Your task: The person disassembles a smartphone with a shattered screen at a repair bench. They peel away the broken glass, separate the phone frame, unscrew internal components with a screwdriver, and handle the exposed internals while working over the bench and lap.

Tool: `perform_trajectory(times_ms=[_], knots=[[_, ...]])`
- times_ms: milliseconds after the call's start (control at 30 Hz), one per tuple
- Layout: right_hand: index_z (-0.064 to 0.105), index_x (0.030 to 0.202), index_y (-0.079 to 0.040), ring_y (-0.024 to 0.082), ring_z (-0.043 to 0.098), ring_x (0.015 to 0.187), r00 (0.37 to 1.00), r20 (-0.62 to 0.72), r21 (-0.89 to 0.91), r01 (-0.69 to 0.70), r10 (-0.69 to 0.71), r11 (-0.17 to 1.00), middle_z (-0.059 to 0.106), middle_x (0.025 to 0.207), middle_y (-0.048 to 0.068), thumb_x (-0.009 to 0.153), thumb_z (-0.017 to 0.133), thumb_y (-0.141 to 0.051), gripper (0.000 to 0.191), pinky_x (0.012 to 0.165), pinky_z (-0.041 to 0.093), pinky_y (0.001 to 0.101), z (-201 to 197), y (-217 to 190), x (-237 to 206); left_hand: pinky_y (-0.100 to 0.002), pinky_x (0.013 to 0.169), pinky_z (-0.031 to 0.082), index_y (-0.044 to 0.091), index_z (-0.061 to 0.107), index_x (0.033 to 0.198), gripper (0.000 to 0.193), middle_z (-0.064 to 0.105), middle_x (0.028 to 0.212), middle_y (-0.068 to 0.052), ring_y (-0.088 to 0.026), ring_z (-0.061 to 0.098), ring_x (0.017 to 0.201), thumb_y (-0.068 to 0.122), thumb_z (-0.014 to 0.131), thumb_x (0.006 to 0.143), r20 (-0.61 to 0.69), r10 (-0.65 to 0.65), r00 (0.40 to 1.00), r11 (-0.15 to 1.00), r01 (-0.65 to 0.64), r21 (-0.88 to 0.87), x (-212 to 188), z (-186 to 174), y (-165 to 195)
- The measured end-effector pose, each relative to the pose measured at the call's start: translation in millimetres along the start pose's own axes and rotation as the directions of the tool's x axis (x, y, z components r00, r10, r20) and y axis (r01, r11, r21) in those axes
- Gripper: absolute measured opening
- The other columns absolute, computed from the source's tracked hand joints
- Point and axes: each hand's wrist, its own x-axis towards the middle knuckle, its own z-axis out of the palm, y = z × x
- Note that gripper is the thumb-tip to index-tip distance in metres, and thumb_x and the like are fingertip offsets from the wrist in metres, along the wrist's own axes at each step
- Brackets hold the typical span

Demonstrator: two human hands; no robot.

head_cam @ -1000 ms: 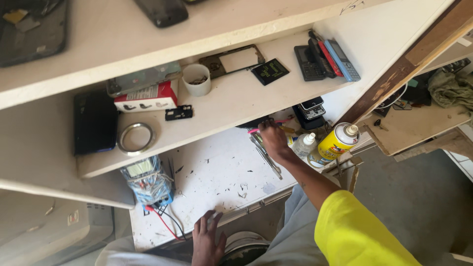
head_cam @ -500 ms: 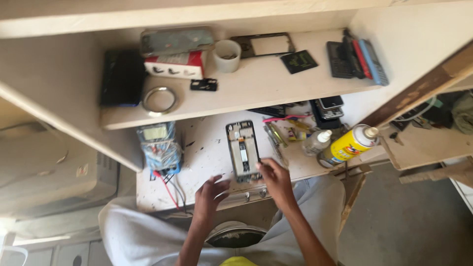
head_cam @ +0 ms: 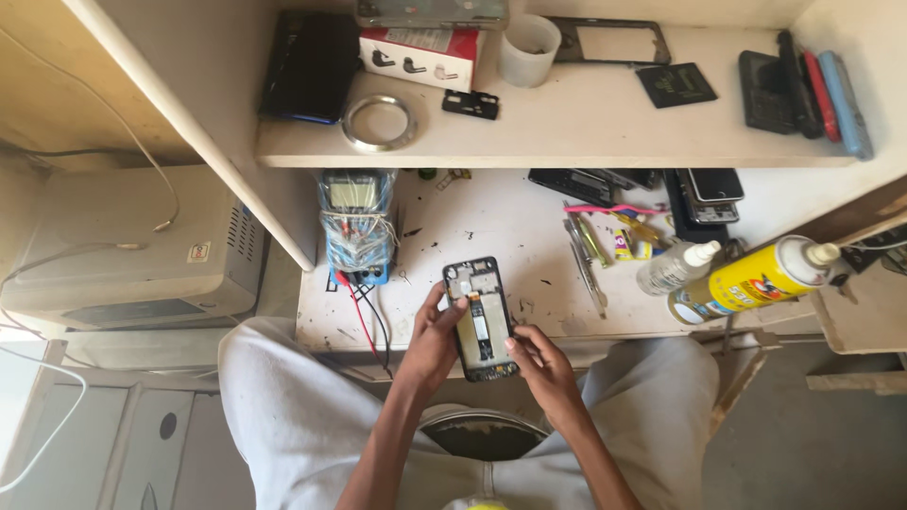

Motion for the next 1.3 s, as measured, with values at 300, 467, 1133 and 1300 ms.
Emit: perform_trajectory(times_ms=[300, 467, 1133, 1300], knots=[[0.070, 0.112, -0.005, 0.001, 0.048, 0.070, 0.999, 0.010, -0.225, 0.037, -0.035, 0.974, 0.061, 0.080, -0.006, 0.097, 0.068, -0.031, 0.030, 0.058, 0.041, 0.0208, 12, -10, 3, -0.041, 0.091, 0.058, 0.022, 0.019, 0.160, 0.085, 0.067, 0.121, -0.019, -0.024, 0.069, 0.104, -0.006, 0.059, 0.091, 0.097, 0.009, 0.995, 0.996, -0.018, 0.090, -8, -5, 7], [0.071, 0.114, -0.006, 0.003, 0.043, 0.065, 0.998, -0.060, -0.288, -0.015, -0.002, 0.958, 0.057, 0.074, -0.005, 0.099, 0.066, -0.031, 0.029, 0.055, 0.036, 0.0229, 16, -5, 1, -0.039, 0.093, 0.058, 0.006, 0.043, 0.148, 0.059, 0.071, 0.119, -0.016, -0.021, 0.070, 0.107, -0.006, 0.063, 0.094, 0.080, -0.008, 0.997, 0.998, 0.002, 0.068, 1, -12, -4], [0.072, 0.106, -0.002, 0.003, 0.055, 0.077, 0.992, -0.067, -0.017, -0.113, 0.111, 0.993, 0.068, 0.086, -0.001, 0.098, 0.069, -0.015, 0.015, 0.066, 0.045, 0.0228, 16, 21, 9, -0.032, 0.089, 0.055, -0.004, 0.059, 0.126, 0.036, 0.076, 0.106, -0.014, -0.015, 0.069, 0.097, -0.003, 0.068, 0.091, 0.040, 0.149, 0.988, 0.893, -0.152, 0.424, -5, -14, -8], [0.072, 0.107, -0.003, 0.002, 0.053, 0.078, 0.994, -0.082, -0.021, -0.081, 0.079, 0.997, 0.067, 0.086, -0.003, 0.098, 0.068, -0.015, 0.016, 0.066, 0.044, 0.0222, 18, 11, 8, -0.030, 0.094, 0.055, -0.003, 0.057, 0.129, 0.038, 0.076, 0.111, -0.013, -0.014, 0.069, 0.102, 0.000, 0.068, 0.093, 0.066, 0.157, 0.985, 0.892, -0.170, 0.419, -3, -9, -6]])
